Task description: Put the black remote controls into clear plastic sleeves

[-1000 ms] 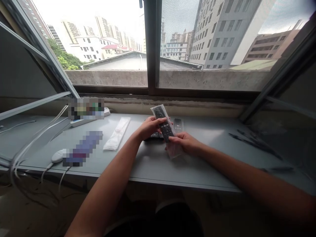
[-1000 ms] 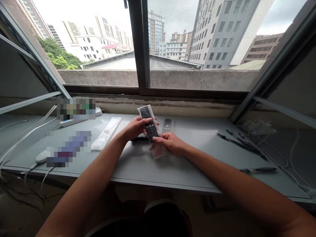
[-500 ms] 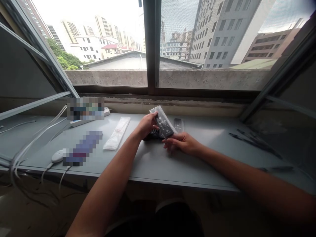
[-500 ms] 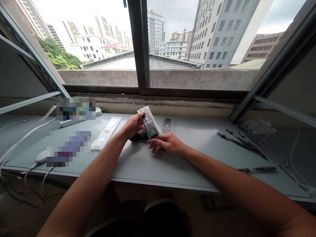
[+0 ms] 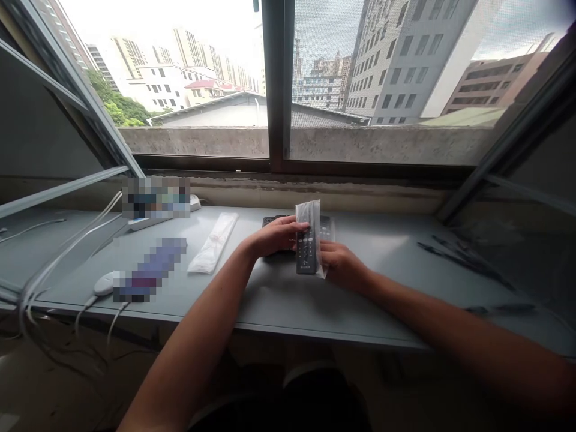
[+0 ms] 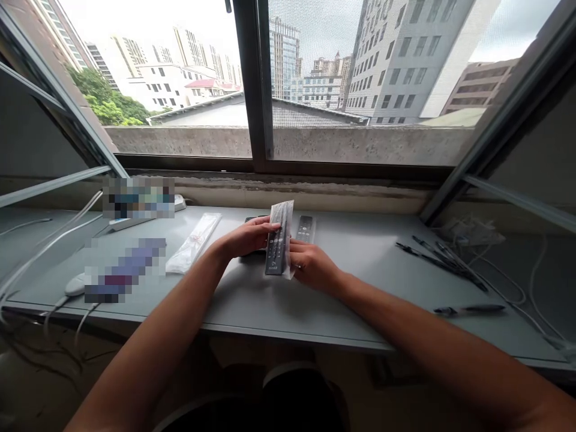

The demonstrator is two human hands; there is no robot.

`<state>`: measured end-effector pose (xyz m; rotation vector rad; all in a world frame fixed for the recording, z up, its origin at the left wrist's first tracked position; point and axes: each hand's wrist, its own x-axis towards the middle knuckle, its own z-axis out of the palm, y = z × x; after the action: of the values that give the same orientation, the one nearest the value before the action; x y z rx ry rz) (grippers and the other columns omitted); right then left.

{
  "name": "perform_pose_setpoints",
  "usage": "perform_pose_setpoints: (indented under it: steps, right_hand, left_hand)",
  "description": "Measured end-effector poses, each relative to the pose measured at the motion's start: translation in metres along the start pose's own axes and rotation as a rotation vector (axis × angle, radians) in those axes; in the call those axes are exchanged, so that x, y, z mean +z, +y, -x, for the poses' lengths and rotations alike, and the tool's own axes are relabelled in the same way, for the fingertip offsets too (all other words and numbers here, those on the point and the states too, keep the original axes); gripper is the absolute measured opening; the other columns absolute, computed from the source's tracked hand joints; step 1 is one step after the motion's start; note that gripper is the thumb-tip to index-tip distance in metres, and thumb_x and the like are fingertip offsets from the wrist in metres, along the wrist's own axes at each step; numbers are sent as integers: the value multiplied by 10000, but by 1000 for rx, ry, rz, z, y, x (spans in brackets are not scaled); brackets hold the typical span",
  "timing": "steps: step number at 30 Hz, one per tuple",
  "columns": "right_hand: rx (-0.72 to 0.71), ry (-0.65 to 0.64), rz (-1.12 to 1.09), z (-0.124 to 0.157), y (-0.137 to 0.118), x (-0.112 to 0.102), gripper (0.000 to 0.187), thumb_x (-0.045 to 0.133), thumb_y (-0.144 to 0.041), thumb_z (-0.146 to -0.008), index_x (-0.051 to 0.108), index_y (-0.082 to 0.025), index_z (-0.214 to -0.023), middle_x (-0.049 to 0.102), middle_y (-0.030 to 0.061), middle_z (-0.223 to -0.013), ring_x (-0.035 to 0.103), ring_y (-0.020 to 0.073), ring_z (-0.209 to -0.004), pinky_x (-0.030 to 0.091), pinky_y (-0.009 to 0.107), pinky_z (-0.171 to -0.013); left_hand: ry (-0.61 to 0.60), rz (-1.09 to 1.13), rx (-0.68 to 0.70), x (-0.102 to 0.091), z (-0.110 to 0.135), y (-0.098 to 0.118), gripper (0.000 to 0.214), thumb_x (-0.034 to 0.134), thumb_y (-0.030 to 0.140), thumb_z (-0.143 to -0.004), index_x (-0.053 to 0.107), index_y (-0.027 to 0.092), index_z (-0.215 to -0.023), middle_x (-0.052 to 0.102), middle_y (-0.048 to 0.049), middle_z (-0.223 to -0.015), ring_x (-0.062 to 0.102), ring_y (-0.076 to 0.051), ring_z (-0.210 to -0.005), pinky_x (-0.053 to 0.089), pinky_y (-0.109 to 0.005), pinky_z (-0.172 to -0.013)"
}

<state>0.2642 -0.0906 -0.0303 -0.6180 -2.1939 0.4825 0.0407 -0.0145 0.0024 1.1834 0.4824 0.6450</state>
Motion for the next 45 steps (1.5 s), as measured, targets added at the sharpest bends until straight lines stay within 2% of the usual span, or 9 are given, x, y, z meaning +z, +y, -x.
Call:
perform_pose_setpoints:
  steps: [4,10,20,22,29,32,37,41,45]
  right_hand:
    - [42,107,36,-1,-2,-2,199,695,-350,-1069,868,-356,-1167,828,84,-1214,744,331,-1253,578,528,-1143]
    - [105,232,135,-1,-3,-3,180,809,-456,-984,852,-292,-925,792,95,-952,752,306,-942,624,472,-955]
    - [113,305,192,-1,1,-3,125,716,-275,-993,767,-243,-883,711,85,-898,654,251,-825,566,382,-749]
    - [140,335,193,0,4,-3,106,685,-240,-989,783,-237,-1028,682,71,-912,623,222,-781,554,355,-699]
    - [164,310,122,0,10,0,579,682,-226,-997,622,-319,-1566,643,93,-1192,664,238,-986,633,348,-747]
    - [106,276,127,1,14,1,515,721,-255,-1012,679,-337,-1518,595,115,-1330,675,254,-1077,651,367,-777]
    - [66,251,180,2,19,3,214,694,-265,-1057,824,-301,-1224,673,105,-1253,724,254,-1037,651,432,-895]
    - [55,240,184,1,20,3,183,707,-249,-1047,820,-285,-1186,727,103,-1196,739,264,-1061,642,424,-918]
    - [77,214,182,2,24,3,184,688,-199,-1043,816,-267,-1155,758,100,-1174,749,266,-1065,634,429,-936]
  left_hand:
    - [-69,-76,-10,2,6,5,364,913,410,-877,783,157,-1106,754,-121,-1026,721,-182,-789,566,-256,-627]
    - [-108,-92,-117,2,9,7,472,903,482,-880,769,216,-1246,777,-136,-1115,775,-255,-959,632,-293,-717]
    - [-129,-11,-143,3,8,4,457,879,438,-921,738,196,-1282,806,-154,-1082,820,-281,-874,675,-417,-834]
    - [-84,-9,-102,-2,6,5,439,886,425,-914,747,177,-1249,811,-157,-1049,819,-266,-844,675,-387,-806]
    - [153,-70,33,-19,-6,-1,456,943,460,-850,784,160,-1155,817,-166,-1090,811,-246,-866,664,-328,-772]
    - [210,-156,57,-20,-8,-6,472,948,479,-841,791,157,-1149,814,-154,-1122,807,-233,-896,659,-320,-803]
    - [188,-219,96,-16,-8,-7,505,990,410,-786,770,146,-1155,804,-130,-1102,795,-232,-917,654,-331,-840]
    - [274,-244,138,-16,-12,-12,824,1017,298,-729,654,195,-1462,803,-109,-1123,778,-205,-818,630,-295,-745]
    - [433,-442,217,-20,-17,-19,1069,1029,282,-684,547,233,-1636,792,-125,-1235,794,-239,-894,634,-333,-850]
